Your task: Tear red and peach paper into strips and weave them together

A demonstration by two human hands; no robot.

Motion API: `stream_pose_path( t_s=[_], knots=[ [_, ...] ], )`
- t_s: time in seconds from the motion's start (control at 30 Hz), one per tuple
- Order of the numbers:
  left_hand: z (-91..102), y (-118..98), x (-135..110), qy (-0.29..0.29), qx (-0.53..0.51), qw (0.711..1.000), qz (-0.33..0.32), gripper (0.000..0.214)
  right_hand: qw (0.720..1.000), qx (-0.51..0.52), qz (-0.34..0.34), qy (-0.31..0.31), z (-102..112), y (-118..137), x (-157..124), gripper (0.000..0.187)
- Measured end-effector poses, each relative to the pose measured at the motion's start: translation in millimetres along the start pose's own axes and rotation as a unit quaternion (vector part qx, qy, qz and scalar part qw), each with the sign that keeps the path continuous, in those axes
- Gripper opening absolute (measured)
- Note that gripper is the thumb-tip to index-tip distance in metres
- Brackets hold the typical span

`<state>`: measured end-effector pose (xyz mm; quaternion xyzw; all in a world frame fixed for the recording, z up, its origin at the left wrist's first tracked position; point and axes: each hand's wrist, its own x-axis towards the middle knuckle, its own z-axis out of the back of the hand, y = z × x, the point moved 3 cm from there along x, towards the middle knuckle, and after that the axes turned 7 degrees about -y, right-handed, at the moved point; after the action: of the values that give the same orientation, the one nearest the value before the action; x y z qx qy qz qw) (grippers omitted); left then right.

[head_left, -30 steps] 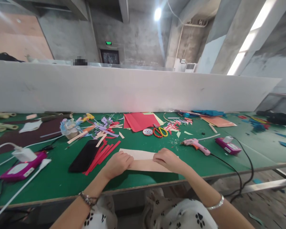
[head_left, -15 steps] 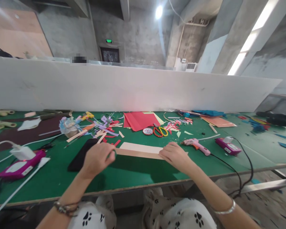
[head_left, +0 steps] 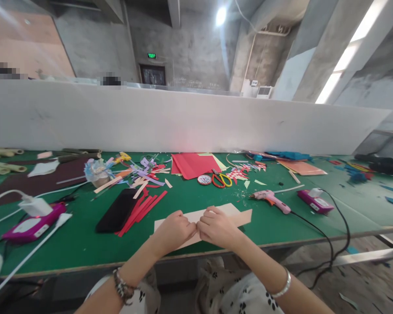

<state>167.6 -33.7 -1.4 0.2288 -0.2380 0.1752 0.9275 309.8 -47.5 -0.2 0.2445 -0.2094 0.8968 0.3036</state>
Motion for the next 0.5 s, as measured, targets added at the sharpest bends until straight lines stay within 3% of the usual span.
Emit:
stream_pose_path(
  t_s=[0.2, 0.5],
  knots=[
    [3.8, 9, -5, 0.009, -0.012, 1.000, 0.006, 0.035, 0.998, -0.008, -0.035, -0.051, 2, -18, -7, 0.025],
    [12.1, 16, -20, 0.028, -0.013, 0.999, -0.014, 0.029, 0.985, -0.088, -0.146, -0.039, 21, -77, -73, 0.025]
  ],
)
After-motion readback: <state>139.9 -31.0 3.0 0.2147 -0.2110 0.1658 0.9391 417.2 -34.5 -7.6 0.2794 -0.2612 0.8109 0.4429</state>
